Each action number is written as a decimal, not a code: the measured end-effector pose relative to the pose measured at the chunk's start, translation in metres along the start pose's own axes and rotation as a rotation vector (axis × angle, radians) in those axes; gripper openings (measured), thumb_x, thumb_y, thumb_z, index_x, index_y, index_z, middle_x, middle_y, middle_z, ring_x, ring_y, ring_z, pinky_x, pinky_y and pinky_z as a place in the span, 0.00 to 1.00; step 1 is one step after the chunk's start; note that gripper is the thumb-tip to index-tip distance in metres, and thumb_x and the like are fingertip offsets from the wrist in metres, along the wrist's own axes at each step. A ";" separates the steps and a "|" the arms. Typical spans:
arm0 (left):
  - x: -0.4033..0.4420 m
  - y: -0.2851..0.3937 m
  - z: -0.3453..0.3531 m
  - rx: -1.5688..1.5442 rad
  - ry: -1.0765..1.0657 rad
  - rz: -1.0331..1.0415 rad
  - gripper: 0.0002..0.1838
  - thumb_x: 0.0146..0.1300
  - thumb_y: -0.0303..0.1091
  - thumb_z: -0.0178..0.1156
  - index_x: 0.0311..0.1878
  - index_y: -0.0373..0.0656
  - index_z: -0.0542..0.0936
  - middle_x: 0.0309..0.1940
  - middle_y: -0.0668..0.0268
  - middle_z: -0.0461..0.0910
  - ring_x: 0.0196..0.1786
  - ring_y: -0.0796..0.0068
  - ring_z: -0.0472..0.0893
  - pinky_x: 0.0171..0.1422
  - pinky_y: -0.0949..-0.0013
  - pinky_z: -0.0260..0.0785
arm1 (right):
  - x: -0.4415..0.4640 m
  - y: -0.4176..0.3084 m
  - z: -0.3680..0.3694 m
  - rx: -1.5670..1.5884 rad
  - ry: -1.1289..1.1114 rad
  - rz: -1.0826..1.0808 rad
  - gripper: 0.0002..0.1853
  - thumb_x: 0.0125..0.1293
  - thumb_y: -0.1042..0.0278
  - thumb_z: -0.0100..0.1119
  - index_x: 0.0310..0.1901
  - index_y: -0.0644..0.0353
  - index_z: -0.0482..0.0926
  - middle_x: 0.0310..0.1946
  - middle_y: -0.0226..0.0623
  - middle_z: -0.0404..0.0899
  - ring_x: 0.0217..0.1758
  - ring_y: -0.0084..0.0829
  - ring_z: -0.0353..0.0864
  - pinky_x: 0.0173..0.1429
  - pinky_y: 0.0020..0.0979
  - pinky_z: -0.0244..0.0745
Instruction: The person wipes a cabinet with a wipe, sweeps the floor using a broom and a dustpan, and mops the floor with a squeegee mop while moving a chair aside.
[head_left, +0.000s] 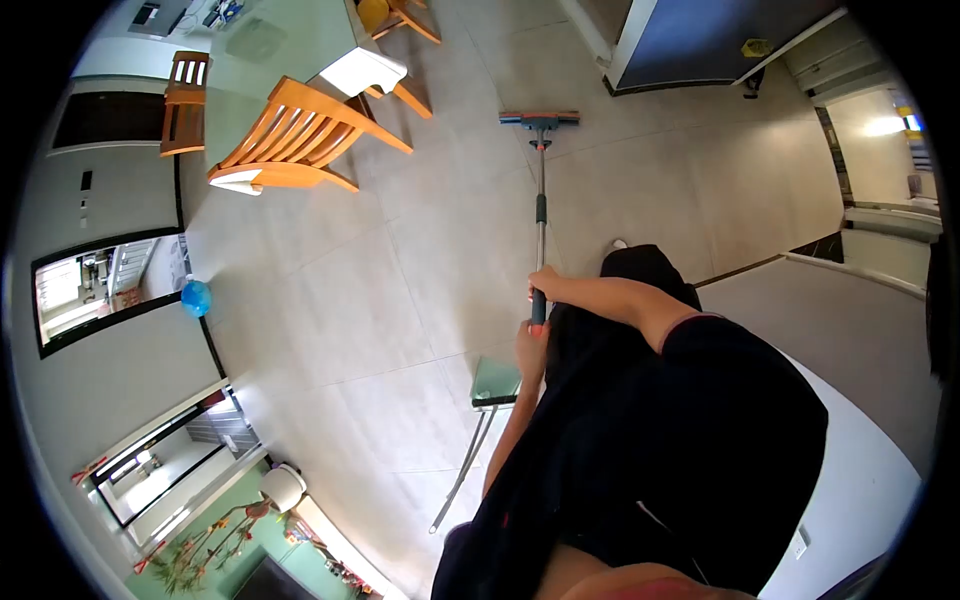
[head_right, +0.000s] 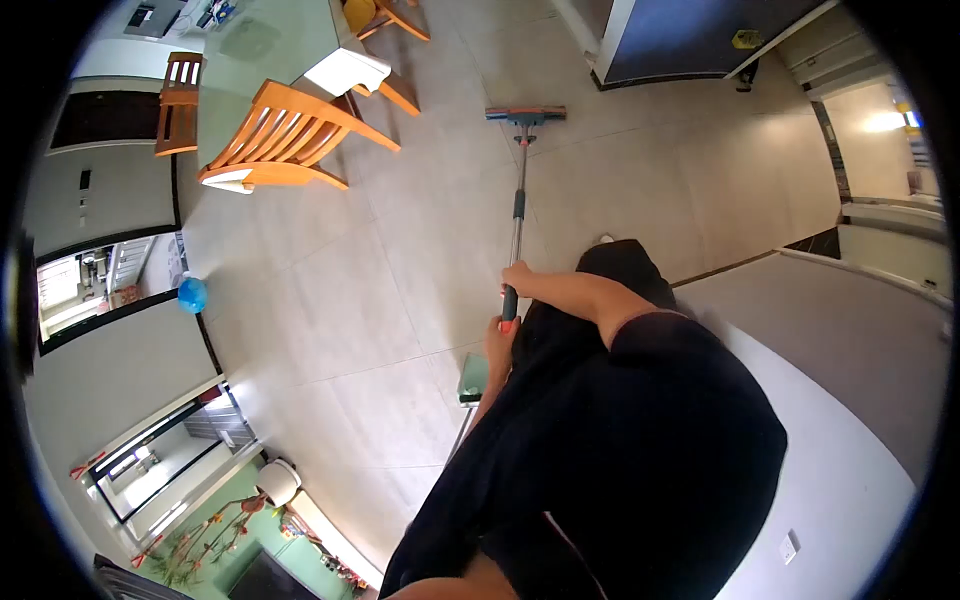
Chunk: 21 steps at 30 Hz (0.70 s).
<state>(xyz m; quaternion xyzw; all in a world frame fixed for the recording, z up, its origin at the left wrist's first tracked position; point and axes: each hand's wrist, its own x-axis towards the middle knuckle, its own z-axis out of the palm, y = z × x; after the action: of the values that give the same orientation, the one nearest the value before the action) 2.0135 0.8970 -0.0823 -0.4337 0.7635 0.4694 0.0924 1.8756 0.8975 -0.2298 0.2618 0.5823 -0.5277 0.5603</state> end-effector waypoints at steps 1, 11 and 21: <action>-0.001 0.006 0.004 -0.043 0.057 -0.090 0.22 0.59 0.47 0.60 0.44 0.35 0.77 0.33 0.48 0.79 0.39 0.50 0.79 0.43 0.56 0.68 | 0.010 0.006 -0.005 -0.055 0.000 0.032 0.04 0.58 0.76 0.50 0.30 0.69 0.68 0.23 0.50 0.71 0.22 0.42 0.74 0.26 0.48 0.77; 0.108 0.032 0.058 -0.215 0.244 -0.054 0.22 0.54 0.45 0.64 0.46 0.39 0.78 0.27 0.51 0.81 0.32 0.56 0.82 0.37 0.60 0.71 | 0.068 -0.092 -0.049 -0.232 -0.106 -0.114 0.08 0.60 0.76 0.46 0.24 0.66 0.72 0.19 0.47 0.74 0.18 0.40 0.75 0.25 0.44 0.77; 0.370 0.292 0.119 -1.117 -0.153 -0.388 0.17 0.60 0.45 0.62 0.35 0.42 0.70 0.15 0.70 0.67 0.13 0.81 0.65 0.16 0.74 0.54 | 0.195 -0.444 -0.115 -1.555 -0.197 -0.423 0.14 0.57 0.76 0.54 0.16 0.70 0.74 0.17 0.47 0.79 0.19 0.36 0.80 0.24 0.36 0.77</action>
<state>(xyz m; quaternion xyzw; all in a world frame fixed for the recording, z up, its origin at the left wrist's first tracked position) 1.5383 0.8323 -0.1635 -0.5132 0.2990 0.8044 -0.0109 1.3884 0.8106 -0.2892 -0.3655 0.7676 -0.0874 0.5191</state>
